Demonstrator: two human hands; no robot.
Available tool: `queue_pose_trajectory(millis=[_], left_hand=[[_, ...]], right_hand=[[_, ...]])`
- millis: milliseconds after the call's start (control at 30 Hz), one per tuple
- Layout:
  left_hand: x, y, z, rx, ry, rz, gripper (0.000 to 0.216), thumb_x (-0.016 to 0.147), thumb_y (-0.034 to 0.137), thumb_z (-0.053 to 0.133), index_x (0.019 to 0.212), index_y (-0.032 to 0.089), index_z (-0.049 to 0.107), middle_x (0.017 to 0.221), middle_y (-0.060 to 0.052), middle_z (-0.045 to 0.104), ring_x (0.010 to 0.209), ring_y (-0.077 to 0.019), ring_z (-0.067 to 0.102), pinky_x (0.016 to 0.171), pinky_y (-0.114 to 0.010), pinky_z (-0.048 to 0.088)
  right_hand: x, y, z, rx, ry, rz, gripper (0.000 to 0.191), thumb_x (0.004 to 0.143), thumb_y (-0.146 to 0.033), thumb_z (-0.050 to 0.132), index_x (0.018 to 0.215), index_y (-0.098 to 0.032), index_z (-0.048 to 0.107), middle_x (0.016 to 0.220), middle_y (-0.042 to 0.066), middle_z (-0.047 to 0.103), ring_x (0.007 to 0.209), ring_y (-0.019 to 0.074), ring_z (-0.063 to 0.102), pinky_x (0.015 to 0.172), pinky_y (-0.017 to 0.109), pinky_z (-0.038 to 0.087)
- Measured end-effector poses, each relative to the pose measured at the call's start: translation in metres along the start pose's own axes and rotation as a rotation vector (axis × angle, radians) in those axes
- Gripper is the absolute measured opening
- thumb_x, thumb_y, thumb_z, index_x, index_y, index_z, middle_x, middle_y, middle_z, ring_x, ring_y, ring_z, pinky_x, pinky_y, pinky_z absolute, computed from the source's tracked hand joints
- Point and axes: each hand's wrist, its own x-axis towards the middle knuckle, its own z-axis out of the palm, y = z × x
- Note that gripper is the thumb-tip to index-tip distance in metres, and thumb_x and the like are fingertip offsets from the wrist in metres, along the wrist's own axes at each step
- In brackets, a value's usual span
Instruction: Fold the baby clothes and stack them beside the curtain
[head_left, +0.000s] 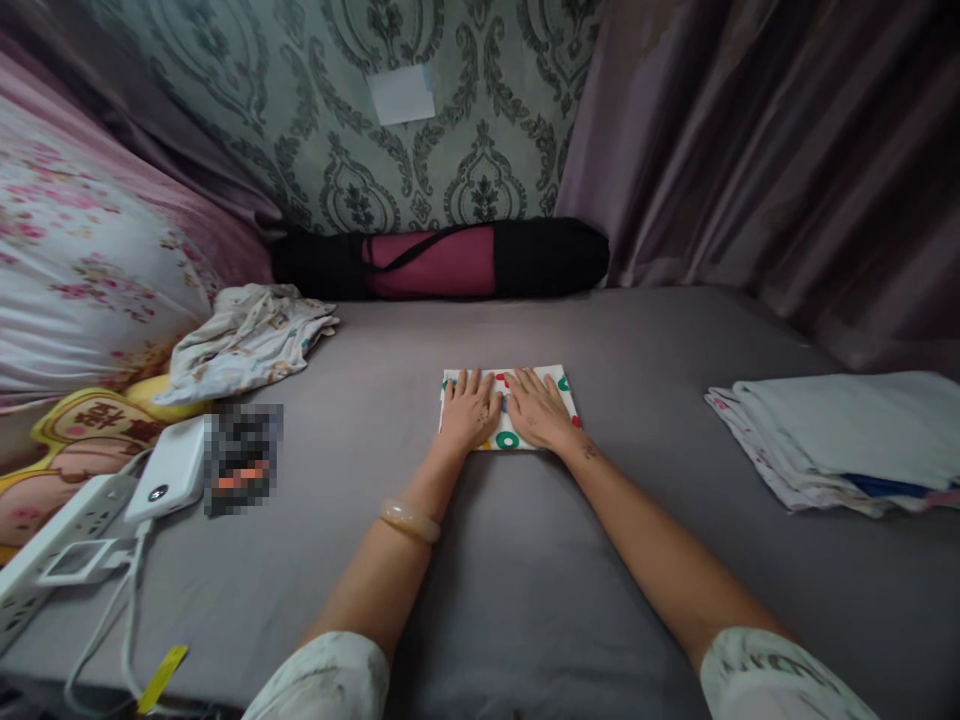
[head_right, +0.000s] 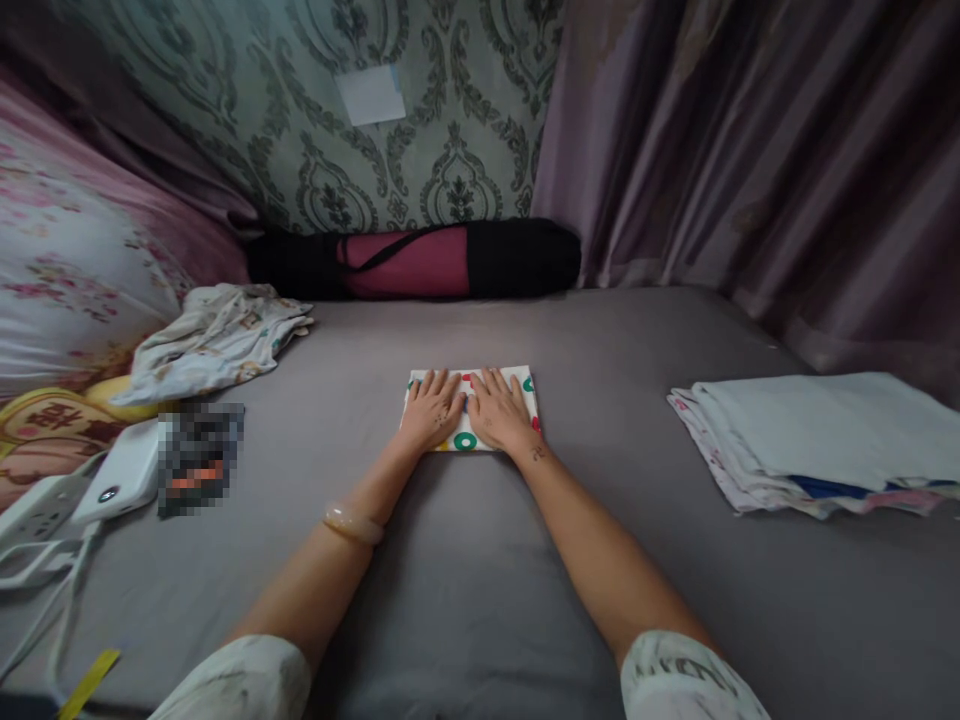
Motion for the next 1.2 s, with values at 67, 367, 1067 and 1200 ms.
queue_pose_trajectory(millis=[67, 367, 1067, 1200], left_hand=[[0.001, -0.002, -0.001, -0.006, 0.001, -0.054, 0.060, 0.097, 0.050, 0.022, 0.147, 0.020, 0.037, 0.156, -0.009, 0.033, 0.144, -0.0292, 0.025, 0.117, -0.046, 0.019], [0.001, -0.018, 0.001, -0.042, 0.005, -0.191, 0.071, 0.095, 0.056, 0.016, 0.149, 0.012, 0.031, 0.155, -0.013, 0.033, 0.143, -0.0305, 0.028, 0.116, -0.047, 0.022], [-0.037, 0.020, 0.002, -0.065, -0.023, -0.055, 0.061, 0.098, 0.039, 0.018, 0.149, 0.008, 0.031, 0.156, -0.015, 0.028, 0.147, -0.0285, 0.018, 0.118, -0.050, 0.015], [-0.037, 0.010, 0.002, -0.053, 0.026, -0.062, 0.058, 0.098, 0.041, 0.020, 0.148, 0.014, 0.035, 0.156, -0.012, 0.030, 0.146, -0.0278, 0.021, 0.118, -0.048, 0.016]], right_hand=[[0.001, 0.003, -0.001, -0.003, 0.014, 0.065, 0.058, 0.098, -0.032, 0.022, 0.148, -0.007, 0.036, 0.154, 0.013, 0.033, 0.144, 0.0276, 0.025, 0.117, 0.047, 0.016], [0.000, 0.024, 0.003, -0.016, 0.087, 0.286, 0.060, 0.097, -0.035, 0.025, 0.145, 0.000, 0.036, 0.152, 0.019, 0.035, 0.141, 0.0303, 0.028, 0.115, 0.044, 0.021], [-0.027, -0.024, 0.004, 0.039, 0.111, 0.110, 0.056, 0.098, -0.032, 0.023, 0.146, -0.007, 0.039, 0.154, 0.014, 0.034, 0.143, 0.0256, 0.025, 0.117, 0.042, 0.014], [-0.030, -0.016, 0.002, 0.010, 0.075, 0.106, 0.059, 0.099, -0.040, 0.022, 0.147, -0.009, 0.037, 0.155, 0.015, 0.031, 0.144, 0.0262, 0.023, 0.117, 0.044, 0.015]])
